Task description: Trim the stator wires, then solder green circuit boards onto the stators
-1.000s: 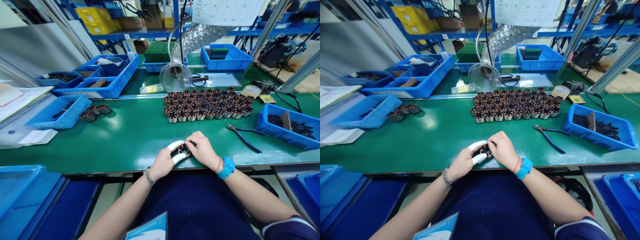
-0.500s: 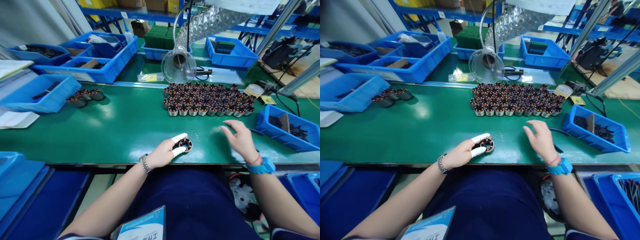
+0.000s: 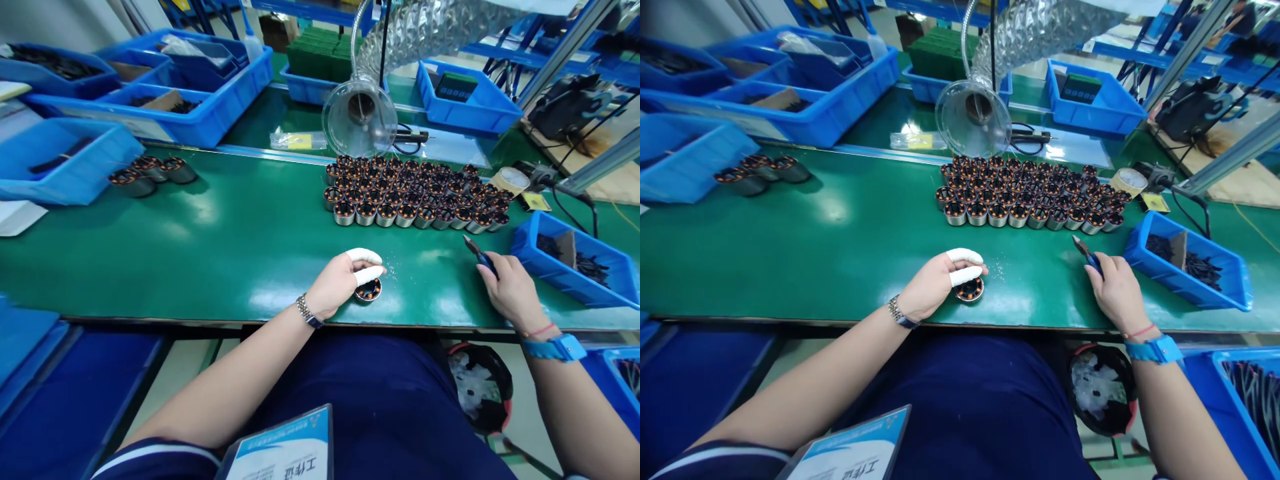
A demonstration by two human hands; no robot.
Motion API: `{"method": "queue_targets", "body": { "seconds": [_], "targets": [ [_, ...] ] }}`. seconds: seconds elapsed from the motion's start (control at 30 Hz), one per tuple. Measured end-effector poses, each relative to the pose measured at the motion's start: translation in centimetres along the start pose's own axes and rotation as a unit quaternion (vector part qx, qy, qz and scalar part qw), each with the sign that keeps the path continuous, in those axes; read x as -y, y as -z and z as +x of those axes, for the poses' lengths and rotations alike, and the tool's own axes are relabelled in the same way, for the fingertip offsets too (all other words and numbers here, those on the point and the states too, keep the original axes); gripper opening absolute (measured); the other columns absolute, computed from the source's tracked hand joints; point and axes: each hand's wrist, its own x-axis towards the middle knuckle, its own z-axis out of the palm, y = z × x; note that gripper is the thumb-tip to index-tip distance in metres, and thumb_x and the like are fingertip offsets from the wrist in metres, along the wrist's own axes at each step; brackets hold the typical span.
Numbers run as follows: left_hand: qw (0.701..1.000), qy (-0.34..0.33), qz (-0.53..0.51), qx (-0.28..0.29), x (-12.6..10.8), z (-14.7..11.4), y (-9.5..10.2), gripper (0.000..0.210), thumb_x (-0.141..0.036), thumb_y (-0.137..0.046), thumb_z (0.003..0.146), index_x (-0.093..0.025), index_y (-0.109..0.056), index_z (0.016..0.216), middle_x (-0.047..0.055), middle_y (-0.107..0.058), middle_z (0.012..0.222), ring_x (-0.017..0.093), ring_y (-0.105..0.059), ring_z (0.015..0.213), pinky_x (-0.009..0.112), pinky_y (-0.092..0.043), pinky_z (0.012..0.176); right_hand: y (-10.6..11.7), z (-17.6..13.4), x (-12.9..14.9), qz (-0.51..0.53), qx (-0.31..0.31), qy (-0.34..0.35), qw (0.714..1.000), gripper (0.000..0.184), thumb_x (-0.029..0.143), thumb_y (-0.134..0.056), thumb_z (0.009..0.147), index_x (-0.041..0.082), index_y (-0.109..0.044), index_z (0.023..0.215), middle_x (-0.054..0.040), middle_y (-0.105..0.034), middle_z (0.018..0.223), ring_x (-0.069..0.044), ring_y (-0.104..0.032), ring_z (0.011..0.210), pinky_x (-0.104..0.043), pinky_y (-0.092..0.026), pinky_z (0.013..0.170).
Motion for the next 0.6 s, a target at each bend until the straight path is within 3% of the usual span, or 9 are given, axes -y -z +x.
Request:
{"method": "queue_targets", "body": {
  "seconds": [0.1, 0.27, 0.6],
  "targets": [
    [1.0, -0.003, 0.014, -0.017, -0.1, 0.1, -0.3, 0.018, -0.023, -0.069, 0.063, -0.014, -0.061, 0.076, 0.003, -0.066, 0.073, 0.014, -0.06, 0.069, 0.027, -0.045, 0.07, 2.3, 0.2, 3.9, 0.097, -0.008, 0.034, 0.995, 0.042, 0.045, -0.05, 0.082, 0.018, -0.052, 0.113, -0.0101, -0.055, 0.09, -0.023, -0.055, 0.082, -0.035, -0.047, 0.072],
    [0.999, -0.009, 0.028, -0.018, -0.2, 0.1, -0.5, 0.015, -0.023, -0.069, 0.062, -0.013, -0.062, 0.069, 0.001, -0.064, 0.069, 0.013, -0.057, 0.067, 0.026, -0.043, 0.068, 4.2, 0.6, 9.6, 0.187, 0.063, 0.124, 0.972, 0.039, 0.04, -0.049, 0.084, 0.02, -0.05, 0.117, -0.0099, -0.056, 0.099, -0.021, -0.056, 0.086, -0.034, -0.048, 0.075],
    [0.999, -0.02, 0.03, -0.012, -0.1, 0.2, -0.5, 0.013, -0.024, -0.069, 0.062, -0.014, -0.063, 0.067, 0.0, -0.062, 0.068, 0.012, -0.055, 0.066, 0.027, -0.043, 0.071, 3.9, 1.3, 10.8, 0.147, 0.074, 0.137, 0.977, 0.041, 0.043, -0.046, 0.085, 0.017, -0.052, 0.116, -0.0102, -0.059, 0.094, -0.022, -0.055, 0.084, -0.036, -0.047, 0.073]
  ]
}}
